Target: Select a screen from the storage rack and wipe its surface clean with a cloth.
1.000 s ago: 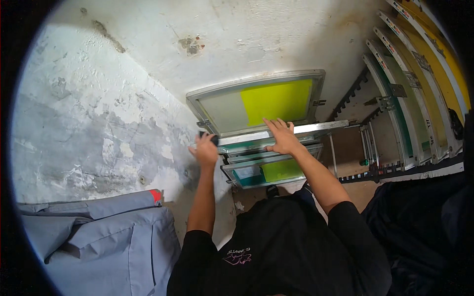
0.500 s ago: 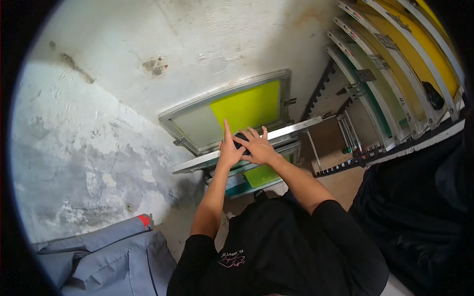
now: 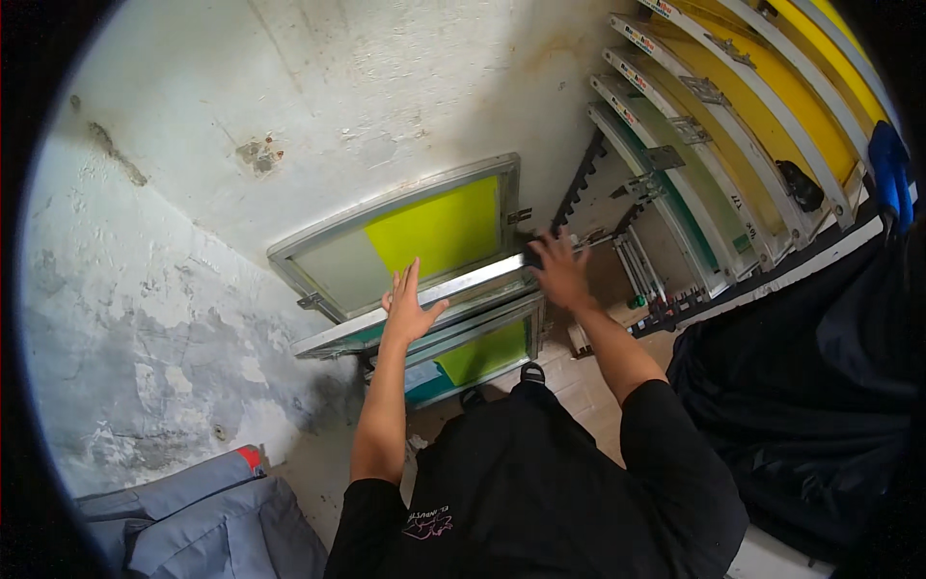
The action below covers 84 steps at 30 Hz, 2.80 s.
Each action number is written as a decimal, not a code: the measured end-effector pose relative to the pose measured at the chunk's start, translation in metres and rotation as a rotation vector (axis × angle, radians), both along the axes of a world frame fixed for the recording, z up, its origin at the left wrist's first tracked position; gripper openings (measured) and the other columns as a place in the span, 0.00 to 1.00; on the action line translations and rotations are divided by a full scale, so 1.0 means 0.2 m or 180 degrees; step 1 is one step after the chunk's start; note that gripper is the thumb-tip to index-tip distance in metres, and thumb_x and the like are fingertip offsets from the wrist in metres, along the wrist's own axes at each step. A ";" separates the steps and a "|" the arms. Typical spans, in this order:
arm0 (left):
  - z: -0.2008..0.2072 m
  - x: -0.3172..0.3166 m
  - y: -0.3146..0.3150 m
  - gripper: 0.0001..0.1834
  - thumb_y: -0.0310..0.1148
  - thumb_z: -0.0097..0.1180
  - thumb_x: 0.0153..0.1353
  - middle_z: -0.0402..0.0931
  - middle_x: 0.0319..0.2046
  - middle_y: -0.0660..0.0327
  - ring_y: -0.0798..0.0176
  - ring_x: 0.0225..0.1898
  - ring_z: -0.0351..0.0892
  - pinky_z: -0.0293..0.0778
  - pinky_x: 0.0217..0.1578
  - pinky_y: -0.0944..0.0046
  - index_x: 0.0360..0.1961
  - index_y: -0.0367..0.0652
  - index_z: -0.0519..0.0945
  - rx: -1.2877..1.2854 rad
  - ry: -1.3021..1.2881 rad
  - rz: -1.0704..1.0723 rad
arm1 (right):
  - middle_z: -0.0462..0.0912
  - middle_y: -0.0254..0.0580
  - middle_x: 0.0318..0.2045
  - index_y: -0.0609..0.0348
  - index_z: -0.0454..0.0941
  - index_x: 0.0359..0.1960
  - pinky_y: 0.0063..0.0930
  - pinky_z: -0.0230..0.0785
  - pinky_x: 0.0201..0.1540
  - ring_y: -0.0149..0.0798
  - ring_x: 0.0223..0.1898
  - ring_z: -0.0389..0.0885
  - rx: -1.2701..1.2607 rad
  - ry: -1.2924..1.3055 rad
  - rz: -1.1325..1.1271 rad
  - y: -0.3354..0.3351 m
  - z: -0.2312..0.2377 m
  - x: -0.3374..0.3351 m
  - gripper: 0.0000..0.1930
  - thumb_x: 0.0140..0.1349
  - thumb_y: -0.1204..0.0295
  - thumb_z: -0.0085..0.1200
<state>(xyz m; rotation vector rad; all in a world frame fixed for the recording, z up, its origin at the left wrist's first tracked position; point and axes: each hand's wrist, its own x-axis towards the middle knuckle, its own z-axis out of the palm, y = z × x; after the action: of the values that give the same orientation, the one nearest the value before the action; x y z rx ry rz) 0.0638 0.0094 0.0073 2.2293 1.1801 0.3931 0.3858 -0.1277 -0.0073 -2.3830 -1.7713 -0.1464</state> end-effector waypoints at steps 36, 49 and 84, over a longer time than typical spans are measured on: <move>-0.12 -0.13 -0.02 0.18 0.45 0.48 0.75 0.79 0.58 0.55 0.55 0.67 0.72 0.41 0.69 0.24 0.56 0.48 0.81 0.1435 0.0643 0.0376 | 0.78 0.61 0.61 0.61 0.66 0.68 0.43 0.66 0.67 0.56 0.66 0.75 0.0903 0.3320 0.1085 0.49 0.03 -0.56 0.39 0.56 0.65 0.70; -0.14 -0.95 0.10 0.26 0.45 0.44 0.76 0.57 0.78 0.59 0.39 0.80 0.44 0.41 0.65 0.11 0.73 0.53 0.68 0.0930 0.0973 0.2455 | 0.74 0.56 0.65 0.54 0.68 0.68 0.49 0.49 0.72 0.53 0.71 0.67 0.0527 0.2489 0.1136 0.50 0.08 -0.65 0.38 0.58 0.54 0.65; 1.45 -0.27 -0.86 0.07 0.34 0.54 0.74 0.75 0.54 0.55 0.51 0.50 0.70 0.65 0.44 0.53 0.44 0.52 0.85 -0.1218 -0.3399 -0.4930 | 0.81 0.41 0.56 0.32 0.79 0.62 0.57 0.45 0.68 0.48 0.62 0.75 -0.0086 0.1706 0.1966 0.43 0.12 -0.63 0.25 0.62 0.60 0.65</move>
<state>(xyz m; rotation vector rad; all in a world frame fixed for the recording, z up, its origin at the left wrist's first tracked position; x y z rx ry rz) 0.0099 -0.1623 0.2977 1.5226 -0.9421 0.4663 0.2591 -0.0409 0.0165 -1.5587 -2.0929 0.5380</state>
